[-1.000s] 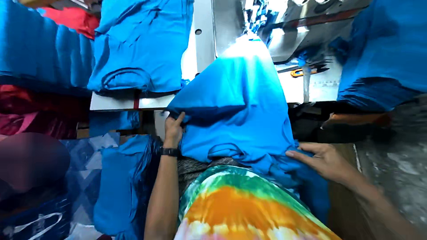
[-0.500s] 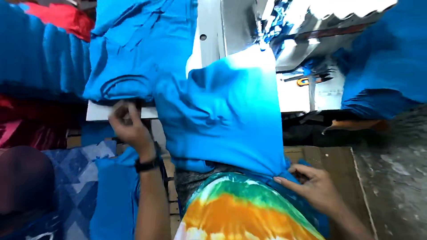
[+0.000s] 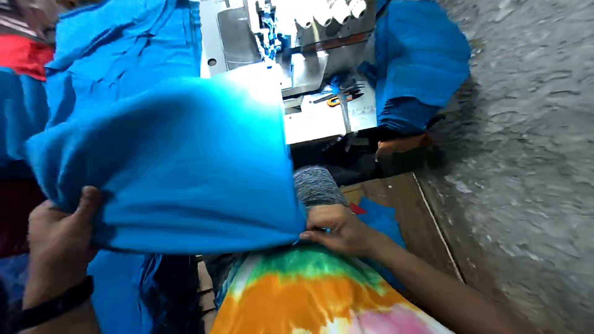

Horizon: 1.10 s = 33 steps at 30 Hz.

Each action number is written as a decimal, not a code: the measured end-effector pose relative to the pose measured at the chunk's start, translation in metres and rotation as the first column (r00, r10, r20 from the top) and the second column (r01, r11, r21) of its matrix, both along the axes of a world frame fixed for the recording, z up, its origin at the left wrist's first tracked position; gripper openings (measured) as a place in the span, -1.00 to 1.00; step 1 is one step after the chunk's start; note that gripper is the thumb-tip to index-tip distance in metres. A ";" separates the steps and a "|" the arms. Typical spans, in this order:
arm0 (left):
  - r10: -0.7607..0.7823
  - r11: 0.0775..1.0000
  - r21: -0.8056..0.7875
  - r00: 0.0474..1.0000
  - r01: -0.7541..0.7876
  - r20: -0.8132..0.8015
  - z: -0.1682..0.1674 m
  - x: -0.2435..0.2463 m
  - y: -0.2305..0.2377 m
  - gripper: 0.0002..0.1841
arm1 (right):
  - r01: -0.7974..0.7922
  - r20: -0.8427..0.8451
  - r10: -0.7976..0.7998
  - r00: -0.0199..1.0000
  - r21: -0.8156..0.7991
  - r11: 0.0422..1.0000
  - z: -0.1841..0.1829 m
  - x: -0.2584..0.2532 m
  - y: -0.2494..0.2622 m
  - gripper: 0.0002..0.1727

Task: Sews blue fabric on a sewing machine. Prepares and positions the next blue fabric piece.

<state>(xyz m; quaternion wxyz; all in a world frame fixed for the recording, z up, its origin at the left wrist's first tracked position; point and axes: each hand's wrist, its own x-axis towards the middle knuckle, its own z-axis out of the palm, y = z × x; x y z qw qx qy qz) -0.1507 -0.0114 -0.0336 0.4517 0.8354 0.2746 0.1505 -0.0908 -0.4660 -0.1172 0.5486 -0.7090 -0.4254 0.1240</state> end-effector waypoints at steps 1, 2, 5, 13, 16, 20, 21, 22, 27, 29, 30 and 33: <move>-0.017 1.000 -0.025 0.999 0.016 -0.049 -0.005 -0.004 0.002 -0.69 | 0.033 -0.026 -0.032 0.999 0.020 0.999 -0.003 -0.007 0.006 -0.67; -0.054 0.996 -0.071 0.993 0.047 -0.106 -0.011 -0.010 0.006 -0.68 | 0.078 -0.069 -0.076 0.995 0.018 0.997 -0.005 -0.013 0.009 -0.66; -0.206 0.971 -0.162 0.957 0.174 -0.206 -0.020 -0.025 0.009 -0.73 | 0.211 -0.285 -0.215 0.934 -0.048 0.976 -0.004 -0.031 0.009 -0.68; -0.213 0.886 -0.368 0.952 0.284 0.222 -0.040 -0.045 -0.044 -0.66 | 0.390 -0.355 -0.421 0.835 -0.160 0.907 0.007 -0.051 -0.004 -0.66; -0.205 0.900 -0.343 0.956 0.268 0.208 -0.046 -0.048 -0.058 -0.60 | 0.505 -0.180 -0.528 0.830 -0.157 0.849 0.005 -0.054 -0.006 -0.68; -0.159 0.914 -0.339 0.967 0.221 0.199 -0.047 -0.047 -0.066 -0.60 | 0.578 -0.210 -0.594 0.776 -0.139 0.804 0.014 -0.054 -0.007 -0.74; -0.149 0.913 -0.347 0.968 0.213 0.202 -0.047 -0.047 -0.068 -0.61 | 0.590 -0.222 -0.605 0.765 -0.136 0.796 0.015 -0.055 -0.007 -0.73; -0.144 0.908 -0.362 0.967 0.213 0.208 -0.048 -0.047 -0.070 -0.61 | 0.602 -0.232 -0.615 0.754 -0.132 0.787 0.017 -0.056 -0.007 -0.72; -0.107 0.883 -0.425 0.968 0.198 0.229 -0.050 -0.048 -0.075 -0.53 | 0.599 -0.213 -0.611 0.763 -0.124 0.791 0.018 -0.058 -0.013 -0.79; -0.090 0.887 -0.425 0.971 0.179 0.223 -0.052 -0.047 -0.075 -0.53 | 0.591 -0.212 -0.603 0.769 -0.127 0.797 0.019 -0.059 -0.014 -0.81; -0.085 0.891 -0.420 0.972 0.173 0.221 -0.053 -0.047 -0.076 -0.55 | 0.590 -0.212 -0.604 0.768 -0.132 0.796 0.018 -0.059 -0.014 -0.82; -0.086 0.896 -0.407 0.968 0.178 0.234 -0.055 -0.046 -0.076 -0.59 | 0.575 -0.203 -0.593 0.779 -0.146 0.805 0.016 -0.058 -0.016 -0.83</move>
